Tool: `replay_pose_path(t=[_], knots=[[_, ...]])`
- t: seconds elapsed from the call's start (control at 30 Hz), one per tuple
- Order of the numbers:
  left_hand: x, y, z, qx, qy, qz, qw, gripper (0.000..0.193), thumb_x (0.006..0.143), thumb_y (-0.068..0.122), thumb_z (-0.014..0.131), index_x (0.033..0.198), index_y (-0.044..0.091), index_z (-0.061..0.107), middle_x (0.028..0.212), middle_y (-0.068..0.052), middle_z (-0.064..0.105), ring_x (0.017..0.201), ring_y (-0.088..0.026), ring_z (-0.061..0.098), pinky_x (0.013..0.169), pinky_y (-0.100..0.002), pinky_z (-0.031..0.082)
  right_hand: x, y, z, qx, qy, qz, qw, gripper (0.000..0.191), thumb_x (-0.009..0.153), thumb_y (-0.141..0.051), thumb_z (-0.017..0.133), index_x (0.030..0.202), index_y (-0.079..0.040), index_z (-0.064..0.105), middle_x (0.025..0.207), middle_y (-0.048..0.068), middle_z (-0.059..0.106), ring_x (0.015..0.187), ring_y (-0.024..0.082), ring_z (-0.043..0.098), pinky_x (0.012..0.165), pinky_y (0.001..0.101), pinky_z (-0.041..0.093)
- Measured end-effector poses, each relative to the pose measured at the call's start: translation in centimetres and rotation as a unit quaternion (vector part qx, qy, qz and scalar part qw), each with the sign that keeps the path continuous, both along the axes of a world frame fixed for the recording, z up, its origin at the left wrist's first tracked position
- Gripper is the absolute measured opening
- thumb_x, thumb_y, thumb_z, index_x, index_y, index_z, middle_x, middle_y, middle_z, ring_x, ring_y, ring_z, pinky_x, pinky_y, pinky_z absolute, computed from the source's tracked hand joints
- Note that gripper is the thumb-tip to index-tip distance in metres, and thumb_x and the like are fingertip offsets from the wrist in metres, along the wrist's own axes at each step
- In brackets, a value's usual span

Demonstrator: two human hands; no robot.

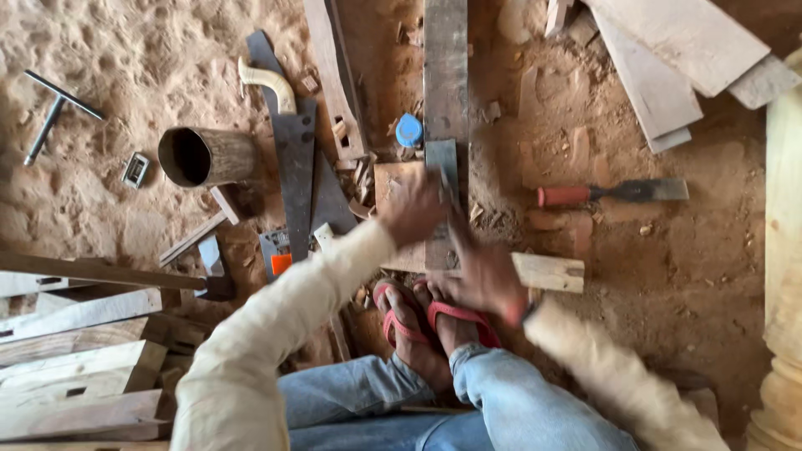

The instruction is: The person sits on the floor and sharpens a small metal blade on a grinding stone. They repeatedly rub the blade against the stone, occasionally pausing to inspect the edge before continuing the sharpening process.

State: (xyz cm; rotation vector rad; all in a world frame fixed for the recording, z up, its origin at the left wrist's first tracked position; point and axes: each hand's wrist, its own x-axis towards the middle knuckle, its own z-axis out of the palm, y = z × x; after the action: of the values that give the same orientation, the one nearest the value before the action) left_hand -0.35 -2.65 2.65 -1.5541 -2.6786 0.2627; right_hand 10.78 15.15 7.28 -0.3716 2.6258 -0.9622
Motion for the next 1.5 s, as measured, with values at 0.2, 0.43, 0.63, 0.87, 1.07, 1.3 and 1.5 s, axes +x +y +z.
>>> replay_pose_path(t=[0.2, 0.43, 0.63, 0.87, 1.07, 1.3, 1.5], knots=[[-9.8, 1.1, 0.6, 0.055, -0.108, 0.253, 0.96, 0.031, 0.092, 0.033, 0.066, 0.106, 0.007, 0.075, 0.111, -0.02, 0.068, 0.111, -0.039, 0.055, 0.093, -0.047, 0.048, -12.9, 1.2, -2.9, 0.051, 0.06, 0.025, 0.997, 0.109, 0.086, -0.063, 0.065, 0.161, -0.005, 0.012, 0.163, 0.026, 0.034, 0.055, 0.023, 0.065, 0.036, 0.0303, 0.046], [-5.2, -5.3, -0.2, 0.671, -0.612, 0.301, 0.291, 0.045, 0.105, 0.037, 0.056, 0.134, 0.004, 0.061, 0.127, -0.013, 0.069, 0.12, -0.03, 0.064, 0.103, -0.045, 0.051, -8.5, 6.5, -4.4, -0.032, 0.185, -0.14, 0.972, 0.082, 0.108, -0.042, 0.063, 0.166, -0.005, 0.018, 0.17, 0.017, 0.037, 0.111, 0.027, 0.066, 0.084, 0.0335, 0.059], [2.1, -11.4, 0.3, 0.724, -0.66, 0.19, 0.063, 0.055, 0.106, 0.045, 0.052, 0.136, 0.0, 0.057, 0.129, -0.019, 0.068, 0.117, -0.033, 0.066, 0.102, -0.047, 0.053, -4.1, 11.6, -5.9, -0.263, 0.01, -0.282, 0.923, 0.082, 0.101, -0.029, 0.065, 0.166, -0.003, 0.023, 0.172, 0.022, 0.025, 0.12, 0.024, 0.059, 0.077, 0.0297, 0.058], [5.8, -13.3, 3.1, 0.734, -0.629, 0.217, 0.134, 0.045, 0.095, 0.018, 0.067, 0.136, 0.001, 0.057, 0.127, -0.014, 0.067, 0.114, -0.027, 0.068, 0.104, -0.046, 0.055, -1.8, 14.1, -6.3, -0.321, -0.026, -0.328, 0.888, 0.076, 0.108, -0.019, 0.063, 0.17, -0.003, 0.021, 0.174, 0.024, 0.027, 0.1, 0.016, 0.068, 0.077, 0.0278, 0.058], [3.1, -20.2, 4.9, 0.663, -0.455, 0.38, 0.458, 0.036, 0.099, 0.025, 0.065, 0.125, 0.001, 0.062, 0.108, -0.014, 0.071, 0.095, -0.025, 0.072, 0.091, -0.046, 0.063, -1.4, 16.8, -6.5, -0.301, -0.032, -0.384, 0.873, 0.076, 0.109, -0.02, 0.064, 0.171, -0.005, 0.023, 0.17, 0.025, 0.036, 0.103, 0.015, 0.067, 0.074, 0.0307, 0.059], [-5.6, -34.8, 6.7, 0.527, -0.048, 0.602, 0.597, 0.075, 0.086, 0.021, 0.086, 0.137, -0.009, 0.04, 0.128, -0.02, 0.058, 0.117, -0.033, 0.061, 0.099, -0.05, 0.051, -0.9, 18.6, -7.5, -0.375, -0.079, -0.43, 0.818, 0.077, 0.112, -0.021, 0.062, 0.173, -0.01, 0.017, 0.161, 0.021, 0.051, 0.081, 0.016, 0.068, 0.069, 0.0291, 0.055], [-9.7, -35.4, 5.2, 0.208, -0.058, 0.72, 0.66, 0.039, 0.076, 0.024, 0.086, 0.109, 0.008, 0.073, 0.113, -0.021, 0.069, 0.111, -0.037, 0.062, 0.096, -0.047, 0.051, -0.4, 19.2, -8.0, -0.403, -0.071, -0.434, 0.803, 0.078, 0.11, -0.02, 0.062, 0.173, -0.01, 0.016, 0.159, 0.019, 0.053, 0.081, 0.015, 0.068, 0.07, 0.0284, 0.054]])
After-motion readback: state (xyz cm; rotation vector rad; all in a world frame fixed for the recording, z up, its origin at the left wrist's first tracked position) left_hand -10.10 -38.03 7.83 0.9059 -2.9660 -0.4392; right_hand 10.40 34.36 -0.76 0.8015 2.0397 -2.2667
